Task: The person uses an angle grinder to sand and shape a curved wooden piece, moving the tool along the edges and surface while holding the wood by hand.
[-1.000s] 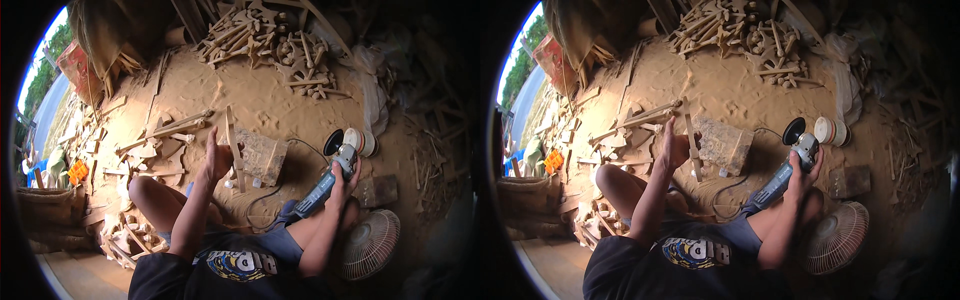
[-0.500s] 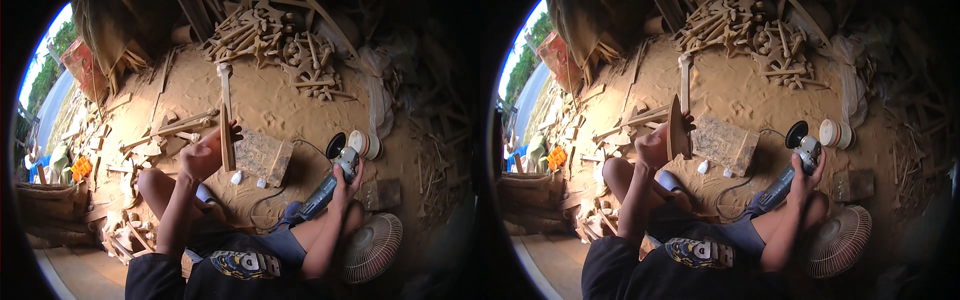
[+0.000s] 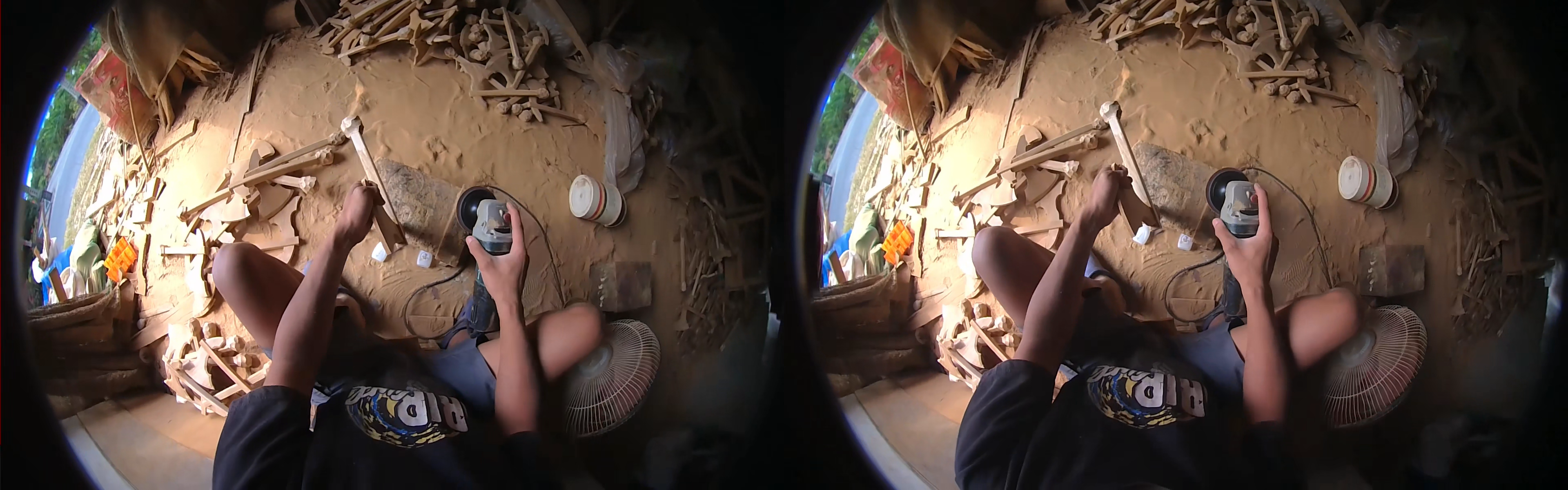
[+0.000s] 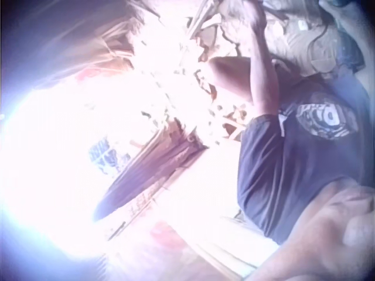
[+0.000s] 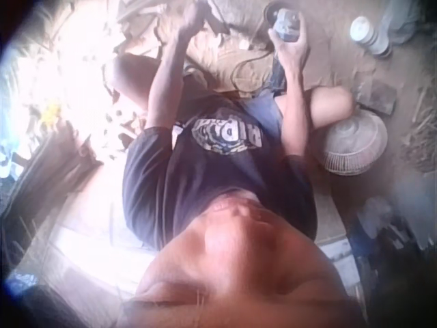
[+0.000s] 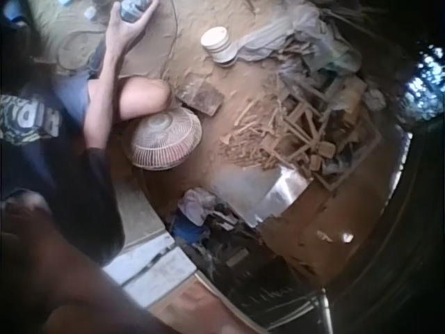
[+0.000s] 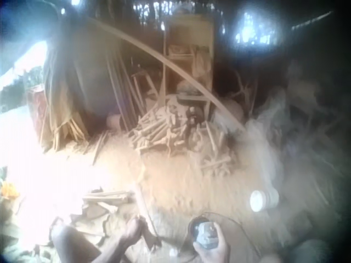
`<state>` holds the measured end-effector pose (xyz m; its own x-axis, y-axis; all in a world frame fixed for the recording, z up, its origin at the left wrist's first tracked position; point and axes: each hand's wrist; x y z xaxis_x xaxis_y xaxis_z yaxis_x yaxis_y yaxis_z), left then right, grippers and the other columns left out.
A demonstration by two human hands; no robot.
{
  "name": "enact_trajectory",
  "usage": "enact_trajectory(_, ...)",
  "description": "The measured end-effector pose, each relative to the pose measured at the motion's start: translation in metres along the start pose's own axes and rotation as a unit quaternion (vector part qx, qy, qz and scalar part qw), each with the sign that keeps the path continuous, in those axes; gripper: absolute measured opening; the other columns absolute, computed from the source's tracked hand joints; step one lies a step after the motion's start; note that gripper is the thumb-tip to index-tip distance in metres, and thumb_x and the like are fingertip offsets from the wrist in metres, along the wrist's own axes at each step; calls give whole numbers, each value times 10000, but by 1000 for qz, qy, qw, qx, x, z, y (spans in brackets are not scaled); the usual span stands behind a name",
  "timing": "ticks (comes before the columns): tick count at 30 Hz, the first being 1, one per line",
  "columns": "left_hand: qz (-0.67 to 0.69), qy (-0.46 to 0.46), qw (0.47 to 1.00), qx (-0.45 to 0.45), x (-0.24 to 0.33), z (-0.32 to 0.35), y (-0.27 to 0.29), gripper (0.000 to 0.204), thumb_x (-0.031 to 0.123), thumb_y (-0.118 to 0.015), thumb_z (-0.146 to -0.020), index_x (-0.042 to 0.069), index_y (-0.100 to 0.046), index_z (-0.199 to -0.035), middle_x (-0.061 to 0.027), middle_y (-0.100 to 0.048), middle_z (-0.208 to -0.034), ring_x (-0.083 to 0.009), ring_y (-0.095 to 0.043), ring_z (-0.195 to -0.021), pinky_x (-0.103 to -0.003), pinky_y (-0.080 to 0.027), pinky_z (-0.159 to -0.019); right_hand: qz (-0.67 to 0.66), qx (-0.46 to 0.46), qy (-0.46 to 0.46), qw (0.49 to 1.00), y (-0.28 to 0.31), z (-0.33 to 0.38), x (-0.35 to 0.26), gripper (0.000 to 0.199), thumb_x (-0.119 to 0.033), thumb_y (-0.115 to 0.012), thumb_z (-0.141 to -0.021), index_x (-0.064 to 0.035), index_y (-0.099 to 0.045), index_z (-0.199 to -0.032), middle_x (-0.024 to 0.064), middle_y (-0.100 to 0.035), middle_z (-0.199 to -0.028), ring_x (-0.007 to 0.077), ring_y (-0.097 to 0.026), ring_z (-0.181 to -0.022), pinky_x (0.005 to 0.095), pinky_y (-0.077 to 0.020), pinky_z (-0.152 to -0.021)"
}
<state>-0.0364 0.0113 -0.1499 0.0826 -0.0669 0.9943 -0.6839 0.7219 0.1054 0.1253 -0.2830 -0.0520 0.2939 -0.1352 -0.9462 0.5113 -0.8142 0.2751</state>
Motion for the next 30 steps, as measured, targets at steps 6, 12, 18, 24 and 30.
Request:
enact_trajectory(6, 172, 190, 964, 73, 38, 5, -43, 98, -3, -556, -879, 80, -576, -927, 0, -542, -775, -126, -521, -674, -302, -445, -623, -12, -124, -30, 992, -35, 12, 23, 831, -60, -860, -797, -24, -508, -1548, 190, -655, -1418, 269, -649, -1287, 365, -493, -1112)
enact_trajectory(12, 212, 194, 954, 91, 51, 5, -56, 188, -18, -560, -853, 80, -559, -1014, -20, -538, -819, -167, -550, -714, -303, -475, -649, 142, -156, -35, 977, -46, 19, 6, 800, -117, -861, -820, -119, -534, -1550, 228, -729, -1325, 353, -746, -1189, 430, -592, -986)
enact_trajectory(18, 129, 168, 972, 97, 58, -5, -62, 150, 33, -581, -852, 81, -574, -993, -8, -534, -816, -152, -553, -693, -296, -450, -632, 166, -166, -44, 971, -44, 12, 17, 798, -187, -857, -838, -138, -522, -1560, 235, -741, -1287, 395, -743, -1155, 435, -600, -964)
enact_trajectory(24, 138, 168, 972, 88, 41, -10, -61, 114, 34, -592, -876, 81, -592, -980, -23, -567, -849, -171, -582, -712, -317, -472, -648, 191, -182, -44, 964, -54, 13, 17, 801, -182, -844, -840, -136, -509, -1565, 226, -725, -1322, 423, -726, -1148, 467, -611, -948)
enact_trajectory(30, 173, 174, 962, 117, 45, -11, -58, 136, -1, -606, -830, 62, -589, -950, -35, -561, -857, -176, -576, -719, -329, -508, -673, 208, -184, -34, 960, -57, 11, 24, 829, -214, -802, -846, -207, -465, -1603, 294, -755, -947, 499, -735, -875, 581, -595, -763)
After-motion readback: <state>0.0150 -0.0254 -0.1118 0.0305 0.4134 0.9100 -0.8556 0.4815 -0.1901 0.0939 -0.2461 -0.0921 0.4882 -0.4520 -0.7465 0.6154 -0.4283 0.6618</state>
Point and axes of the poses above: each hand's wrist, its own z-axis away from the middle knuckle, its own y-axis out of the back of the hand, x = y × z
